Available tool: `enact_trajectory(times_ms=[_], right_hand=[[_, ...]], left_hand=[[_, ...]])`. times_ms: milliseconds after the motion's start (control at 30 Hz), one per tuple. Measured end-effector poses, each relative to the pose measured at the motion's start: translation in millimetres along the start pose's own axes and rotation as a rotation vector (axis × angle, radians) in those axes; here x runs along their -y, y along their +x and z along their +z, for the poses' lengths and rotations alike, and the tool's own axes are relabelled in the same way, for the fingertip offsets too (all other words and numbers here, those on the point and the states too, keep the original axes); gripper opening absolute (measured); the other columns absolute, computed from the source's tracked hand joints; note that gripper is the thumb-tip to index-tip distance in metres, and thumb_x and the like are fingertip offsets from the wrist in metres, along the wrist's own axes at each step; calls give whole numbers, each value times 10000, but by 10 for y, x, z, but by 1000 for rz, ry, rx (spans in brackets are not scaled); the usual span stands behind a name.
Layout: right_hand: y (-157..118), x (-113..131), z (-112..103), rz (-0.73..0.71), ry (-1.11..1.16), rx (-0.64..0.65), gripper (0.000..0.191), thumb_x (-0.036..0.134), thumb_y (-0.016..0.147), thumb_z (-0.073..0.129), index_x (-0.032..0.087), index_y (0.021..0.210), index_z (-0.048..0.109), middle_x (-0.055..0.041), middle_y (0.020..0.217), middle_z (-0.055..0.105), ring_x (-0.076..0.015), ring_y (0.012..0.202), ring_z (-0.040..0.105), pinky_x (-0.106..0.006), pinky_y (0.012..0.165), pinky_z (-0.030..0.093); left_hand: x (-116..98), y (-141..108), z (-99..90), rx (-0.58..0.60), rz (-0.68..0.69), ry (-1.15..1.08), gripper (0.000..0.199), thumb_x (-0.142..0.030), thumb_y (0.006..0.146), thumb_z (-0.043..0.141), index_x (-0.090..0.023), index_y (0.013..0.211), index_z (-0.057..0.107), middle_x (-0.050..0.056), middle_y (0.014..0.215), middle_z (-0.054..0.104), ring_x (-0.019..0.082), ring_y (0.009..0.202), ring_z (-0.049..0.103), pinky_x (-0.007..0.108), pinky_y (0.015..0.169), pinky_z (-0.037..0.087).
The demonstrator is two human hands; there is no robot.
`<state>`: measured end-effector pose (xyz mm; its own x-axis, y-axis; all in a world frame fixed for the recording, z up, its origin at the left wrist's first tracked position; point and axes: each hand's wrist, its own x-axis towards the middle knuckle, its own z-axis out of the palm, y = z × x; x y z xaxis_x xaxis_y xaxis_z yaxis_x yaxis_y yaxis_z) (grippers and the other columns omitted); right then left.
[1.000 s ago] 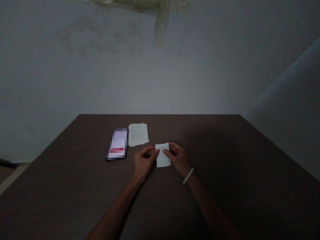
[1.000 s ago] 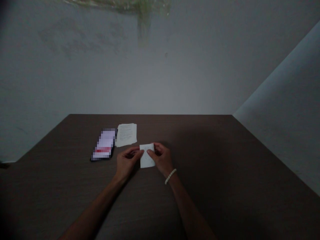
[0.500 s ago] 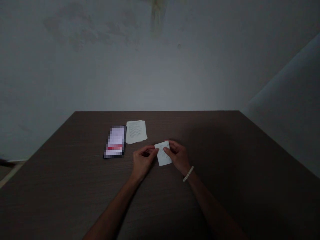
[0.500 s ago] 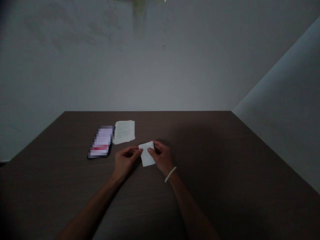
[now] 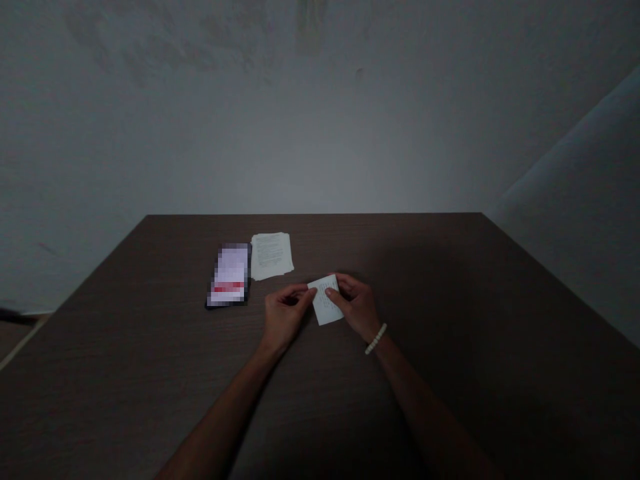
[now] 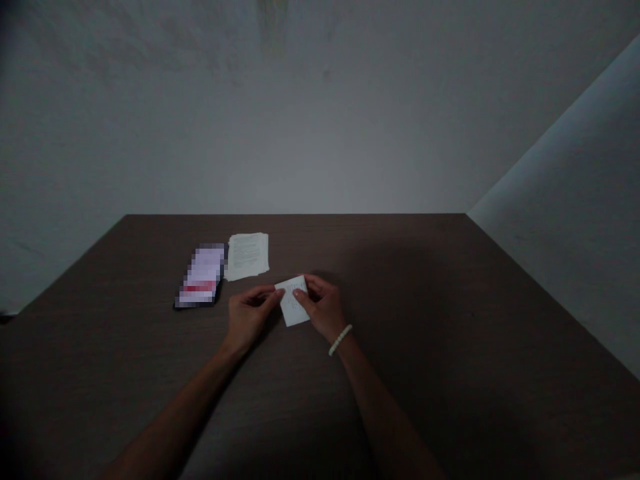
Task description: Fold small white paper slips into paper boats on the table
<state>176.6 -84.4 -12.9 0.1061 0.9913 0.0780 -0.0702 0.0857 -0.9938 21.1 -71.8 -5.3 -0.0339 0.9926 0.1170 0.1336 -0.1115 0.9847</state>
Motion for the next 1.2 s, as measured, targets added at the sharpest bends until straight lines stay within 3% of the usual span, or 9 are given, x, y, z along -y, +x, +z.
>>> enact_trajectory(times_ms=[1067,1200], right_hand=[[-22,5,-11,-7,22,2,287,343,717,731,194,951,654,-48,854,745,-204,728,705,-303,628,562],[-32,11,-14,-9,32,8,279,322,723,727,198,963,656,-44,862,744,-198,723,703,-298,622,561]], left_hand=[[-3,0,5,28,-15,-47,218,-336,686,754,-133,760,727,40,665,713,142,566,636,229,529,511],[21,-4,9,33,22,-73,233,-319,697,757,-131,829,722,28,671,705,131,579,633,223,555,519]])
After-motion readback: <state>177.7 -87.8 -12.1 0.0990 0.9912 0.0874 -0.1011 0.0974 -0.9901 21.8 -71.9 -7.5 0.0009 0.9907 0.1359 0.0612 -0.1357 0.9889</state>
